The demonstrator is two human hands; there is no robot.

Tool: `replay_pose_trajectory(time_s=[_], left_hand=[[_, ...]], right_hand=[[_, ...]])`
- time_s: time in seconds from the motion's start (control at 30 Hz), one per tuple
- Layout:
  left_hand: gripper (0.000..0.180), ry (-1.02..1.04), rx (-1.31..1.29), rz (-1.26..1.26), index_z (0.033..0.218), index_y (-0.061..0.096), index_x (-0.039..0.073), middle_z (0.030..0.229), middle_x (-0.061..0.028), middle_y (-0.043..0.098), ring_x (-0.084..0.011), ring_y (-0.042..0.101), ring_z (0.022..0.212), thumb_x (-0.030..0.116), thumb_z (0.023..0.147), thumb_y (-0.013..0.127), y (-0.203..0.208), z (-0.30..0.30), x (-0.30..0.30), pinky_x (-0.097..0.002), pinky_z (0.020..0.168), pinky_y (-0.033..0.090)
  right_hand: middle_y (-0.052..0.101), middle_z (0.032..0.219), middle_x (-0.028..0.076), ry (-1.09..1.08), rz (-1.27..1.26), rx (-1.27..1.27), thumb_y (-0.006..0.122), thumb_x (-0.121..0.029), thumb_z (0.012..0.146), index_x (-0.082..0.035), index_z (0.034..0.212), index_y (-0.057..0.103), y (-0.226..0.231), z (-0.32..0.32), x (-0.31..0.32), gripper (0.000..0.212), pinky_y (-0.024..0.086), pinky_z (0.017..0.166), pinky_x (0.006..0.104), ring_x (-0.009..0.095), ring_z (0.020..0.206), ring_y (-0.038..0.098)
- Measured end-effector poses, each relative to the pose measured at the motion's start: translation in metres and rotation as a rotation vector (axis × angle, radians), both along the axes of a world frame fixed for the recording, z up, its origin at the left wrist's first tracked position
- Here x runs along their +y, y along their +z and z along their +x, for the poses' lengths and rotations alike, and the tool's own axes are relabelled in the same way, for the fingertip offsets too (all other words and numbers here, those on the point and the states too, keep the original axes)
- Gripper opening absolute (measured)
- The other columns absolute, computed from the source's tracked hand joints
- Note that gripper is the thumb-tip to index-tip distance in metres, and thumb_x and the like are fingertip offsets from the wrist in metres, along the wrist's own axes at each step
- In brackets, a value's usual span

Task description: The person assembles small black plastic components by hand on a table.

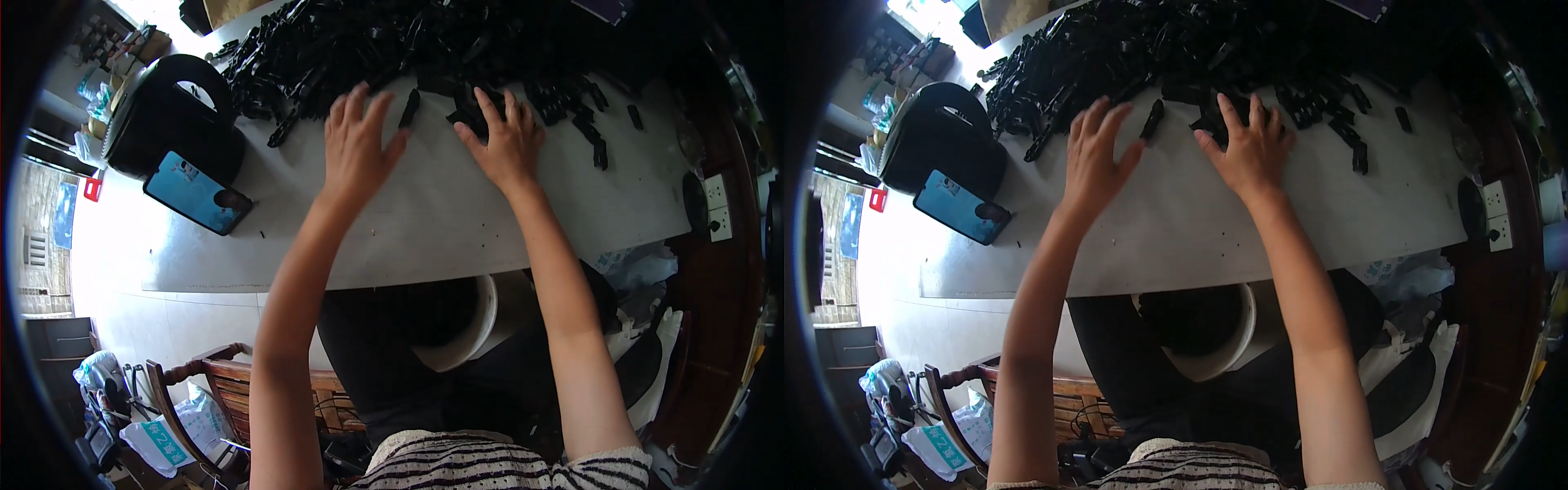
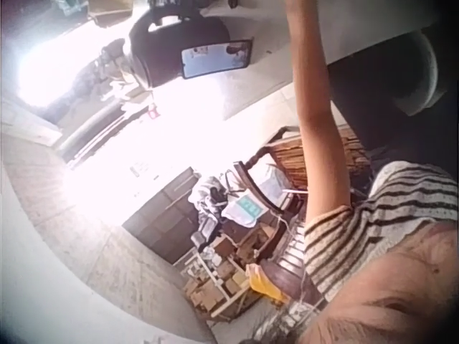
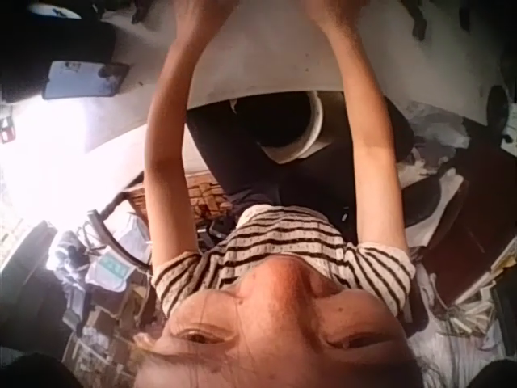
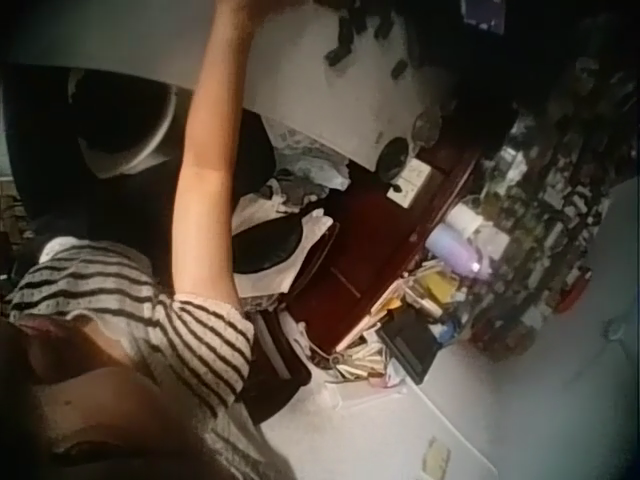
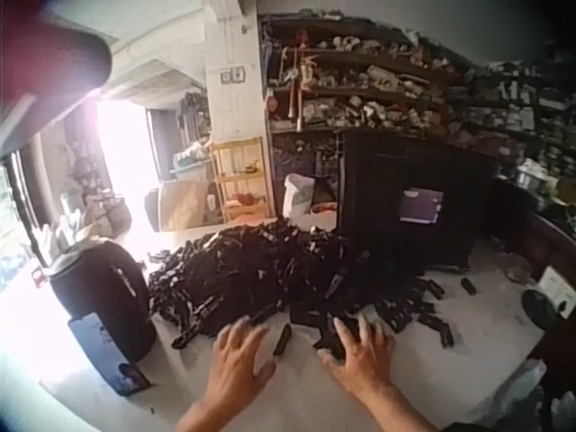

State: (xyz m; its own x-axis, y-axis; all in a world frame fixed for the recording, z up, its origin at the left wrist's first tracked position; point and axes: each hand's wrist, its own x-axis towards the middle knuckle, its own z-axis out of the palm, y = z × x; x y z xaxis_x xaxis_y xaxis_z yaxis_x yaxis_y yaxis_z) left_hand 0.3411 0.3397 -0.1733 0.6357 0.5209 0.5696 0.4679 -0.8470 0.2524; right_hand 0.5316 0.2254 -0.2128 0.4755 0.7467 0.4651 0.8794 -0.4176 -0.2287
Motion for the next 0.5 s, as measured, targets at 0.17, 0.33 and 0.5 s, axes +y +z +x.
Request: replay_pose_trajectory(time_s=[0.17, 0.33, 0.5], left_hand=[[0.064, 0.319, 0.11, 0.18, 0.13, 0.049, 0.024, 0.141, -0.0142, 0.038, -0.0422, 0.033, 0.128, 0.049, 0.075, 0.067, -0.011, 0.047, 0.077, -0.0655, 0.1, 0.024], [0.064, 0.393, 0.293, 0.03, 0.132, 0.048, 0.032, 0.142, -0.0085, 0.038, -0.0439, 0.031, 0.13, 0.059, 0.076, 0.062, -0.013, 0.055, 0.088, -0.0715, 0.1, 0.018], [0.061, 0.227, 0.246, 0.121, 0.128, 0.052, 0.032, 0.135, -0.0072, 0.047, -0.0417, 0.036, 0.126, 0.055, 0.073, 0.065, -0.011, 0.041, 0.07, -0.0685, 0.099, 0.023]], right_hand=[[0.036, 0.143, 0.015, -0.018, -0.03, -0.04, 0.055, -0.057, 0.083, -0.029, 0.136, 0.047, 0.004, -0.006, 0.0, 0.06, 0.026, 0.098, 0.0647, 0.042, 0.128, 0.033], [0.038, 0.142, 0.016, -0.008, -0.053, -0.008, 0.055, -0.054, 0.084, -0.028, 0.133, 0.05, 0.007, -0.005, -0.002, 0.056, 0.027, 0.098, 0.0617, 0.04, 0.127, 0.035], [0.042, 0.139, 0.017, 0.067, 0.016, -0.023, 0.059, -0.051, 0.083, -0.025, 0.129, 0.055, 0.005, 0.0, -0.002, 0.052, 0.031, 0.101, 0.052, 0.038, 0.124, 0.038]])
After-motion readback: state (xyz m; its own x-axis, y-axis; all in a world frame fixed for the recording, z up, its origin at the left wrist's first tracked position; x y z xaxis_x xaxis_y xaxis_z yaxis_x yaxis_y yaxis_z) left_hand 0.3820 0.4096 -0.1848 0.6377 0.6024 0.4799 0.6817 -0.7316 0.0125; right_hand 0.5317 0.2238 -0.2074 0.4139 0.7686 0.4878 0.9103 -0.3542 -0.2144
